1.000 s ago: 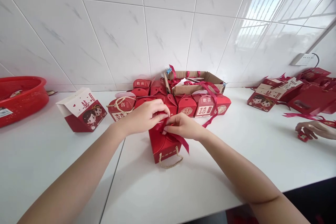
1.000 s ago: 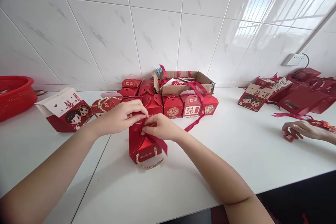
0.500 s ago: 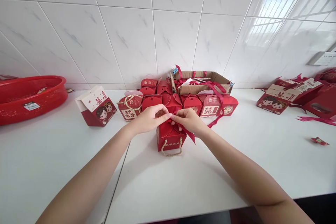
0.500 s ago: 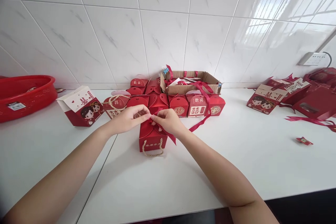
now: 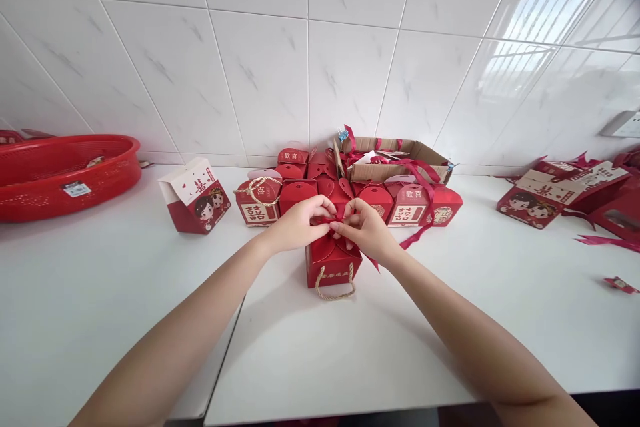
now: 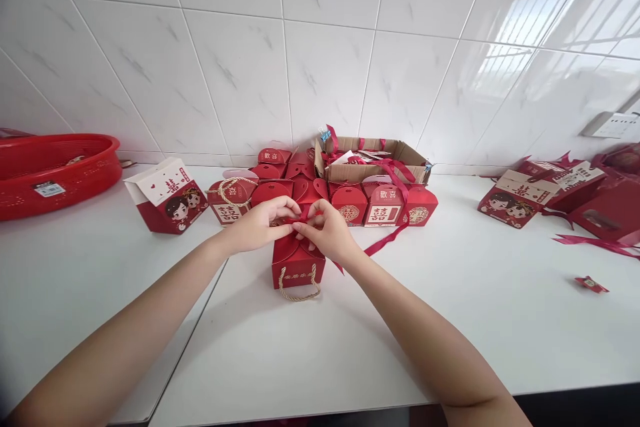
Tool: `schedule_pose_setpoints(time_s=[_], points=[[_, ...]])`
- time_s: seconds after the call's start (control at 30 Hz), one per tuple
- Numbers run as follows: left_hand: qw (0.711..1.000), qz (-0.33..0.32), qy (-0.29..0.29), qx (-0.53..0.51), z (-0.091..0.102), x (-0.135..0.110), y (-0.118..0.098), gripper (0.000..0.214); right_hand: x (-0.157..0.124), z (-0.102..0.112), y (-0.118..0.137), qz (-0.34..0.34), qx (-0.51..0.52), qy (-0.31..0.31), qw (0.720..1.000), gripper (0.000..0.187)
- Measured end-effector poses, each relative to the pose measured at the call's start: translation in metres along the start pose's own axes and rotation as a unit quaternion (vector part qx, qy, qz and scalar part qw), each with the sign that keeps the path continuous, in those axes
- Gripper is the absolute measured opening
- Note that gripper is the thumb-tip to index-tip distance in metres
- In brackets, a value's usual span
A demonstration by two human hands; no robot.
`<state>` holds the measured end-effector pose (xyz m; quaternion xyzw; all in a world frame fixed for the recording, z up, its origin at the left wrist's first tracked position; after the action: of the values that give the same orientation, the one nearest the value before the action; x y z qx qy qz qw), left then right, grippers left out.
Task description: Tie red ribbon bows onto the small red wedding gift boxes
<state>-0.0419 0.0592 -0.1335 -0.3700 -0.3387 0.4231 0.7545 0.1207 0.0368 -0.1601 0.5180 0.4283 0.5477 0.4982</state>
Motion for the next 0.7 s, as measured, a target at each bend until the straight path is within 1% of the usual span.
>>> schedule_pose_setpoints(time_s=[0.13, 0.23, 0.33, 0.5, 0.63, 0.7], points=[[0.999, -0.015, -0.031, -0.004, -0.001, 0.001, 0.002, 0.019, -0.001, 0.0, -0.002, 0.034, -0.007, -0.014, 0.999, 0.037], [0.999, -0.024, -0.042, 0.01, 0.0, 0.001, 0.003, 0.018, -0.001, 0.0, -0.004, 0.052, -0.059, -0.043, 0.996, 0.03], [0.998, -0.037, -0.04, 0.034, 0.001, -0.001, 0.002, 0.019, -0.001, 0.001, -0.005, 0.066, -0.11, -0.067, 0.989, 0.026], [0.993, -0.051, -0.043, 0.095, 0.002, -0.005, -0.004, 0.03, -0.001, 0.002, -0.003, 0.074, -0.154, -0.061, 0.983, 0.021], [0.99, -0.054, -0.056, 0.114, 0.002, -0.007, -0.008, 0.025, -0.002, 0.003, 0.001, 0.113, -0.184, -0.052, 0.975, 0.019], [0.991, -0.051, -0.056, 0.109, 0.002, -0.007, -0.009, 0.023, -0.003, 0.004, 0.003, 0.135, -0.197, -0.036, 0.97, 0.018]])
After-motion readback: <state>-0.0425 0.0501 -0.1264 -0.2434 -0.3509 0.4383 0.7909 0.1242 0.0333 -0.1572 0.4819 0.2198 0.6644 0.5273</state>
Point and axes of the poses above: each hand's wrist, its own x-axis towards the middle knuckle, its own z-axis out of the back of the hand, y = z × x, the point moved 2 cm from there along x, towards the middle knuckle, and after that the axes turned 14 degrees about -y, right-handed, at the moved point
